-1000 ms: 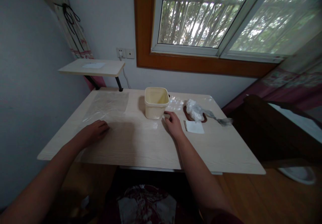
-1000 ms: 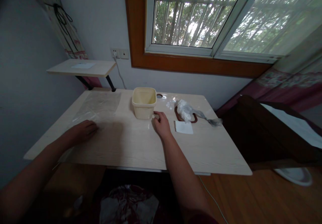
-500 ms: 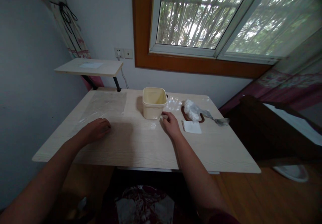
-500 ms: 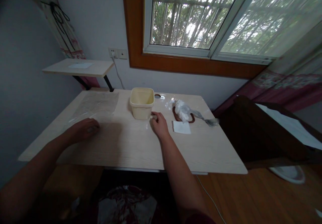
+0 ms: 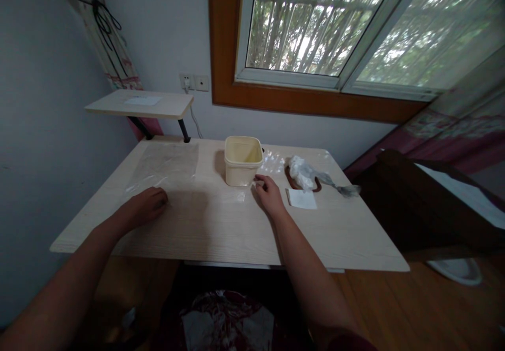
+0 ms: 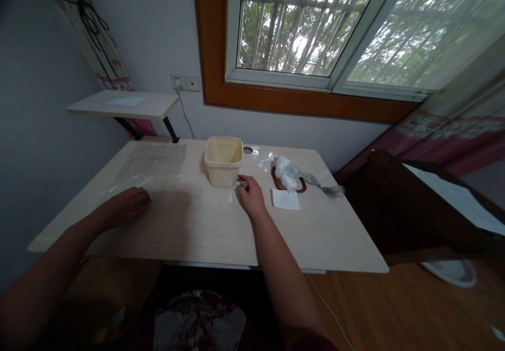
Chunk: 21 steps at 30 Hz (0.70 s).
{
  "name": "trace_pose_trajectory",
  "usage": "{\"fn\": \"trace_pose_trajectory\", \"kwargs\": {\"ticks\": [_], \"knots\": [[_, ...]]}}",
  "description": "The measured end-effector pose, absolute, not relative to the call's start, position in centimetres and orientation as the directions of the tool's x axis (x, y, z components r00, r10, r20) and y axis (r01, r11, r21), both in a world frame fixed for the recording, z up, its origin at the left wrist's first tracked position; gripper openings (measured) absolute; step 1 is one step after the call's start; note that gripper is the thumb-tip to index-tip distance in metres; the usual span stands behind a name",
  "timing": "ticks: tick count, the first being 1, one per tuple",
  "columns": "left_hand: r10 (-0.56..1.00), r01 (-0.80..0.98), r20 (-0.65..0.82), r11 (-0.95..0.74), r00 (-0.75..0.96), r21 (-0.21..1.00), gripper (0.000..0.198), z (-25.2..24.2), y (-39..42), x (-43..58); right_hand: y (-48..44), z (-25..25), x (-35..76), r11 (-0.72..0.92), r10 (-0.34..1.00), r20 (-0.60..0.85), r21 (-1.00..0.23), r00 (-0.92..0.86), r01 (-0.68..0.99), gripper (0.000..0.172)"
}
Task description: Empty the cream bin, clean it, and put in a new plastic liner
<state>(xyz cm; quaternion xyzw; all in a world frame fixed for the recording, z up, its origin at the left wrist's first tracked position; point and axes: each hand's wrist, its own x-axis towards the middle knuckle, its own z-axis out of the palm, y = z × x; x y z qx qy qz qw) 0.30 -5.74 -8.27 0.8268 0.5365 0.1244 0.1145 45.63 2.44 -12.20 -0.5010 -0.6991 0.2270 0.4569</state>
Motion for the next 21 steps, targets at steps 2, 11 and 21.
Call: {"fn": "trace_pose_trajectory", "kwargs": {"ticks": [2, 11, 21], "knots": [[0.922, 0.844, 0.055, -0.375, 0.384, 0.383, 0.02, -8.1, -5.4, 0.7, 2.4, -12.2, 45.6, 0.396, 0.907, 0.414, -0.771, -0.081, 0.499, 0.042], [0.97, 0.713, 0.097, -0.231, 0.225, 0.661, 0.03, -4.6, -4.4, 5.1, 2.6, -12.4, 45.6, 0.395, 0.906, 0.419, -0.781, -0.062, 0.484, 0.043], [0.988, 0.393, -0.137, 0.098, 0.072, 0.914, 0.035, -5.2, -3.0, 9.3, 2.2, -12.0, 45.6, 0.383, 0.895, 0.445, -0.797, 0.026, 0.468, 0.041]]}}
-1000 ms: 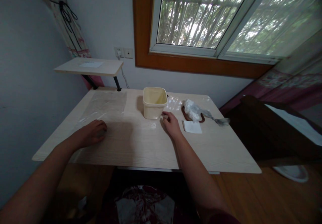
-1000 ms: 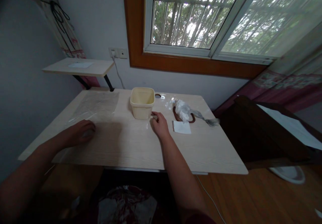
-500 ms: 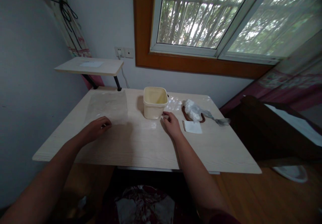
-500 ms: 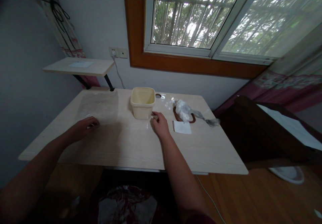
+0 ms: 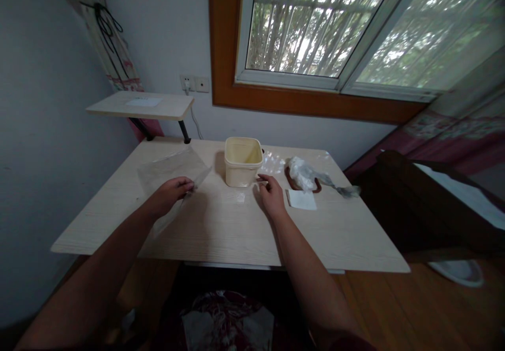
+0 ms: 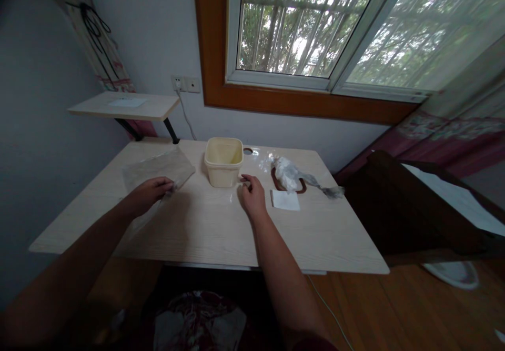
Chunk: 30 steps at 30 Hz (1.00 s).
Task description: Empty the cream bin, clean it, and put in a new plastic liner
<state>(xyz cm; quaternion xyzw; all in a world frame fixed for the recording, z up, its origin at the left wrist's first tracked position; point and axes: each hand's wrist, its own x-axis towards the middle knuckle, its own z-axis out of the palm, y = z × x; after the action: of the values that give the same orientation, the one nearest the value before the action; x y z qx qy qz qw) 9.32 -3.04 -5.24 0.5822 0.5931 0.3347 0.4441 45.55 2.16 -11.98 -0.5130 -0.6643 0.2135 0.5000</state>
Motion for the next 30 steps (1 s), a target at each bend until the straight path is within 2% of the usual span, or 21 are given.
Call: {"fn": "trace_pose_trajectory", "kwargs": {"ticks": [4, 9, 13, 17, 20, 24, 30], "knots": [[0.985, 0.343, -0.153, 0.119, 0.074, 0.932, 0.034, -4.9, -3.0, 10.5, 1.9, -11.8, 45.6, 0.38, 0.882, 0.465, -0.795, 0.074, 0.473, 0.037], [0.984, 0.313, -0.159, 0.126, 0.084, 0.941, 0.037, -4.9, -3.1, 11.2, 0.5, -10.6, 45.2, 0.402, 0.842, 0.535, -0.706, 0.068, 0.583, 0.027], [0.983, 0.268, -0.157, 0.127, 0.095, 0.955, 0.036, -5.2, -3.1, 11.9, -1.0, -9.9, 44.1, 0.491, 0.823, 0.558, -0.609, -0.103, 0.623, 0.024], [0.985, 0.286, -0.145, 0.112, 0.098, 0.952, 0.038, -5.3, -3.3, 13.0, -1.7, -9.9, 42.7, 0.619, 0.778, 0.527, -0.548, -0.342, 0.563, 0.026], [0.986, 0.305, -0.14, 0.107, 0.088, 0.946, 0.04, -5.8, -3.3, 14.2, -2.0, -10.0, 41.3, 0.657, 0.754, 0.485, -0.563, -0.442, 0.501, 0.024], [0.984, 0.338, -0.13, 0.083, 0.119, 0.938, 0.037, -7.0, -3.2, 15.9, -2.3, -10.0, 39.7, 0.647, 0.752, 0.444, -0.639, -0.486, 0.417, 0.028], [0.976, 0.442, -0.115, 0.021, 0.186, 0.897, 0.029, -8.3, -3.0, 17.5, -2.0, -10.2, 39.3, 0.524, 0.831, 0.363, -0.764, -0.421, 0.377, 0.043]]}}
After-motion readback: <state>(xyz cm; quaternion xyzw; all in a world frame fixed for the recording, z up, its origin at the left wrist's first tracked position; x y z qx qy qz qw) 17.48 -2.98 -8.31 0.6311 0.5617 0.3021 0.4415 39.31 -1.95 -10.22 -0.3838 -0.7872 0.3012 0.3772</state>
